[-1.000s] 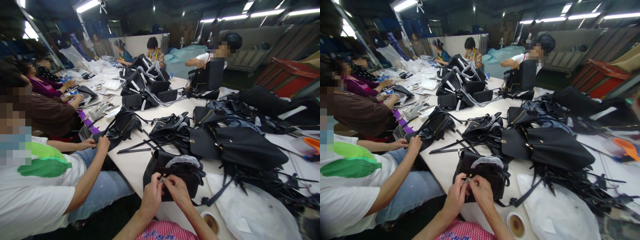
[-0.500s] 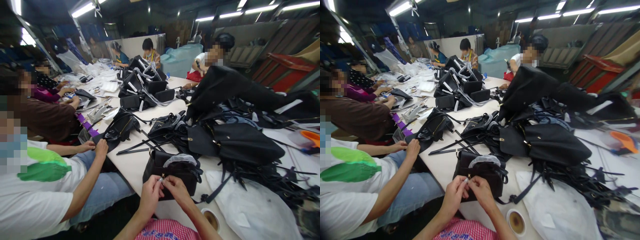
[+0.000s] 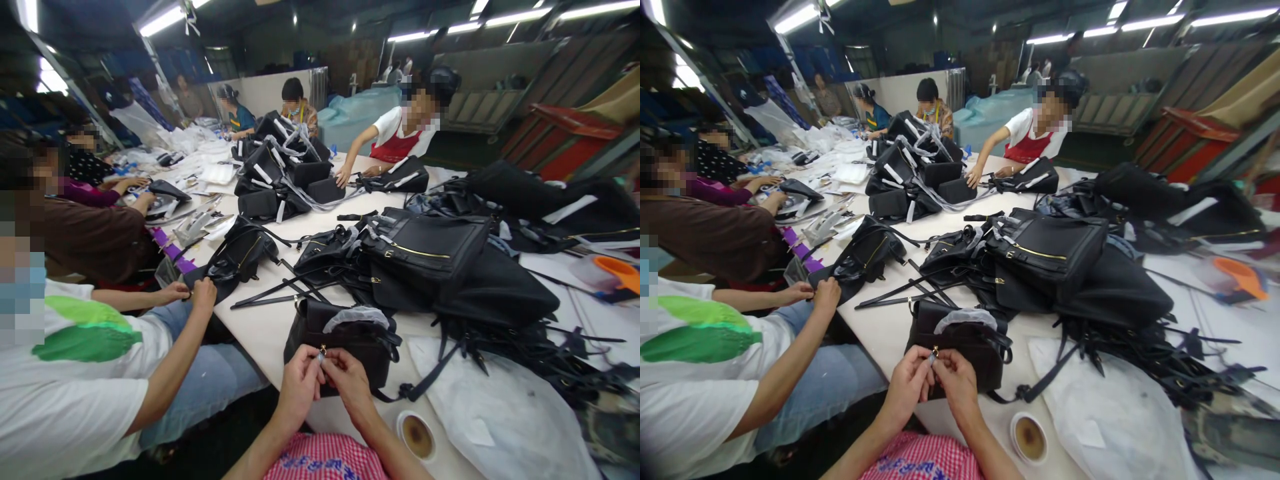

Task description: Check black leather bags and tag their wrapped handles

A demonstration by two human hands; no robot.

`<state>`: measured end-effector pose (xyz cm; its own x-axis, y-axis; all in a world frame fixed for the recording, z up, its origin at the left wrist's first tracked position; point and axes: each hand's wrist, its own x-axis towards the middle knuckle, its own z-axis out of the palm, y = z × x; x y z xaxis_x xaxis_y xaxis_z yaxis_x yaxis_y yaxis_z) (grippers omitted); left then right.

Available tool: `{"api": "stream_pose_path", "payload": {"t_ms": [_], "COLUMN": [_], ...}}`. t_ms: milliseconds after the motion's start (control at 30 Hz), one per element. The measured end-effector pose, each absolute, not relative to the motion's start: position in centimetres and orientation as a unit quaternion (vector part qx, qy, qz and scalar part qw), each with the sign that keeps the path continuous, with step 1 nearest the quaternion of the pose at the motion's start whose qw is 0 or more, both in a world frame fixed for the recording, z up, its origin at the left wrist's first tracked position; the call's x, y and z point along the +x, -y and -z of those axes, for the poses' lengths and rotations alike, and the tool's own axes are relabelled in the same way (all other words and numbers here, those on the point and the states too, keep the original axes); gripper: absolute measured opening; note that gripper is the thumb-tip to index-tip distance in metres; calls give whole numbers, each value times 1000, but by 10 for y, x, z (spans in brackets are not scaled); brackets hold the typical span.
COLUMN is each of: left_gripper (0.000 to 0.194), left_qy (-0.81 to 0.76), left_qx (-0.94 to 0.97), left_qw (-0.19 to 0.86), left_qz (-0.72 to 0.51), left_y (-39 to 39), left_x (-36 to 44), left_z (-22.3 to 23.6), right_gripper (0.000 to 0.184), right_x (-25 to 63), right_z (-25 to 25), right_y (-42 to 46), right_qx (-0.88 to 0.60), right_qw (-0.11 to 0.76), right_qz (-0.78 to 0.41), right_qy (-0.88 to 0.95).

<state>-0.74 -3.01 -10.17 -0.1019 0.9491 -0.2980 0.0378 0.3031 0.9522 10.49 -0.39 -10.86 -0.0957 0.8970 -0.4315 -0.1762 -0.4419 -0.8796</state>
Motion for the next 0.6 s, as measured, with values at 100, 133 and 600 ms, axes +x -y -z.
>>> {"api": "stream_pose_path", "payload": {"t_ms": [100, 133, 600], "left_gripper": [22, 22, 23], "left_qy": [-610, -612, -622], "left_qx": [419, 422, 375], "left_qw": [521, 516, 512], "left_qz": [-426, -425, -458], "left_y": [31, 31, 34], "left_x": [-7, -7, -1], "left_z": [100, 100, 100], "right_gripper": [32, 30, 49], "right_x": [103, 103, 101], "right_z": [100, 98, 109], "right_y": [6, 7, 7], "right_qx": [-523, -517, -450], "right_qw": [420, 422, 428], "right_qz": [-677, -684, -773], "right_qy": [304, 295, 130]}}
